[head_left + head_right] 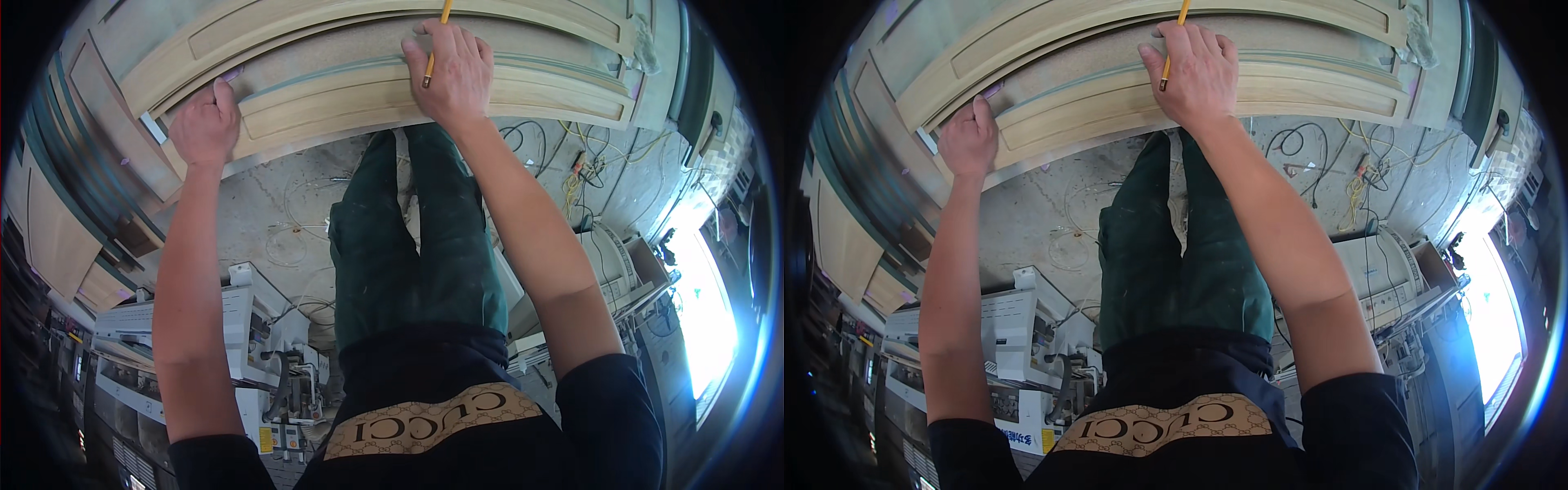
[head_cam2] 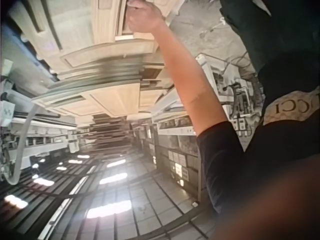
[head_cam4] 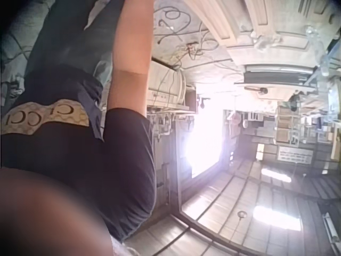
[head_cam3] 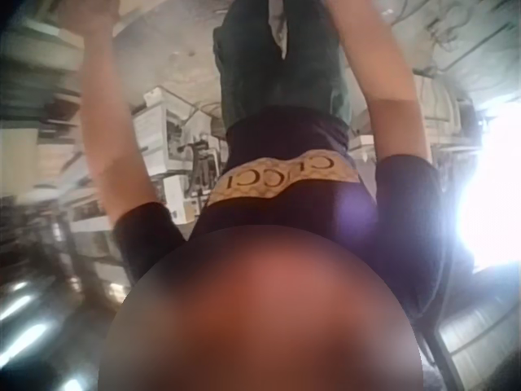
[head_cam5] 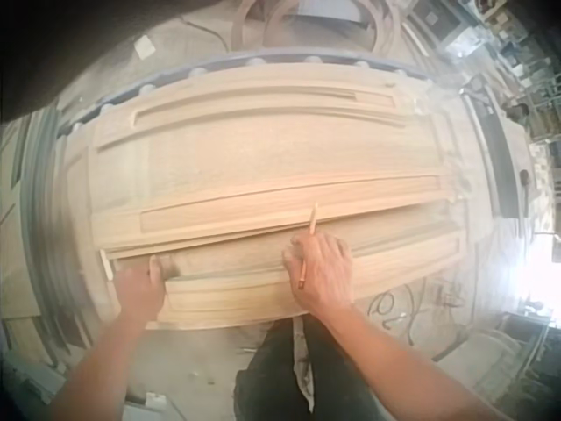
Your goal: Measuring and marking wooden planks on a workbench using a pencil and measuring tool.
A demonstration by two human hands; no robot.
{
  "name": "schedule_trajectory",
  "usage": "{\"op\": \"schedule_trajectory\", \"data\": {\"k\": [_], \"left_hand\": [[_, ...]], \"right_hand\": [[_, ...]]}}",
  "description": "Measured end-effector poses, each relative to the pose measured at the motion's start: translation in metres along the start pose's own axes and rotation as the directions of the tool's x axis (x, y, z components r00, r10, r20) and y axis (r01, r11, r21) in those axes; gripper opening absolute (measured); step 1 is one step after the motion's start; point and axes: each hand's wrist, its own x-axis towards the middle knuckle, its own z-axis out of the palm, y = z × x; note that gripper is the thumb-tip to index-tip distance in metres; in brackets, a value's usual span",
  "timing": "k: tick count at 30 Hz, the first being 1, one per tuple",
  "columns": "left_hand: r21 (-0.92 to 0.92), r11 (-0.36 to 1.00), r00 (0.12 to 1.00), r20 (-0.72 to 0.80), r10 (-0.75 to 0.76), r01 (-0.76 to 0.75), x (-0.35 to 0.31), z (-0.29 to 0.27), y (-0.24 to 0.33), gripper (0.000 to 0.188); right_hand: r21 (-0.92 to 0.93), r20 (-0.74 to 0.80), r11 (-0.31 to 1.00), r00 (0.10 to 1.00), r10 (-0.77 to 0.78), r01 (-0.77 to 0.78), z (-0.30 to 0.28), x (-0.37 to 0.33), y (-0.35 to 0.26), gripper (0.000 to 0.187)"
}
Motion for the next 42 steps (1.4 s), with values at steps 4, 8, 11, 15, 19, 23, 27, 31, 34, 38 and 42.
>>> {"op": "schedule_trajectory", "data": {"k": [4,8,11,15,19,23,27,31,34,38,42], "left_hand": [[0.026,0.999,0.998,0.053,-0.025,0.024,0.0,-0.002,0.003,0.054],[0.005,1.0,0.998,0.056,-0.023,0.023,-0.001,-0.005,0.003,0.053],[-0.011,1.0,1.0,0.027,-0.006,0.006,0.001,-0.006,0.001,0.05],[-0.083,0.994,0.995,-0.074,0.067,-0.073,0.0,-0.012,0.014,0.04],[-0.18,0.935,0.911,-0.34,0.232,-0.305,-0.021,0.001,0.075,0.026],[-0.315,0.888,0.895,-0.4,0.197,-0.336,-0.039,0.021,0.166,0.022],[-0.345,0.916,0.892,-0.452,0.028,-0.203,-0.038,0.039,0.194,0.022],[-0.305,0.943,0.914,-0.405,-0.001,-0.134,-0.037,0.044,0.201,0.024],[-0.25,0.96,0.911,-0.413,0.01,-0.124,-0.035,0.047,0.202,0.025],[-0.234,0.969,0.929,-0.369,-0.015,-0.077,-0.034,0.05,0.201,0.025],[-0.216,0.976,0.938,-0.345,-0.037,-0.04,-0.036,0.052,0.202,0.026]], "right_hand": [[-0.023,0.046,0.999,0.999,0.023,-0.022,-0.003,-0.002,-0.001,0.027],[-0.029,0.074,0.999,0.997,0.032,-0.03,-0.005,-0.001,-0.003,0.027],[-0.027,0.072,0.999,0.997,0.031,-0.029,-0.004,0.0,-0.003,0.027],[-0.033,0.083,0.999,0.996,0.042,-0.039,-0.005,0.0,-0.004,0.028],[-0.033,0.081,0.999,0.996,0.039,-0.036,-0.006,-0.001,-0.002,0.028],[-0.031,0.064,0.999,0.997,0.038,-0.037,-0.002,-0.001,-0.002,0.029],[-0.016,0.068,0.999,0.996,0.053,-0.052,-0.003,0.001,-0.005,0.029],[-0.019,0.057,0.999,0.997,0.049,-0.048,-0.006,0.001,-0.001,0.028],[-0.008,0.059,0.999,0.997,0.049,-0.049,-0.005,0.001,0.0,0.028],[0.027,0.038,0.998,0.998,0.046,-0.047,-0.006,0.001,0.0,0.027],[0.171,0.007,0.984,0.999,0.045,-0.046,-0.016,0.002,0.002,0.029]]}}
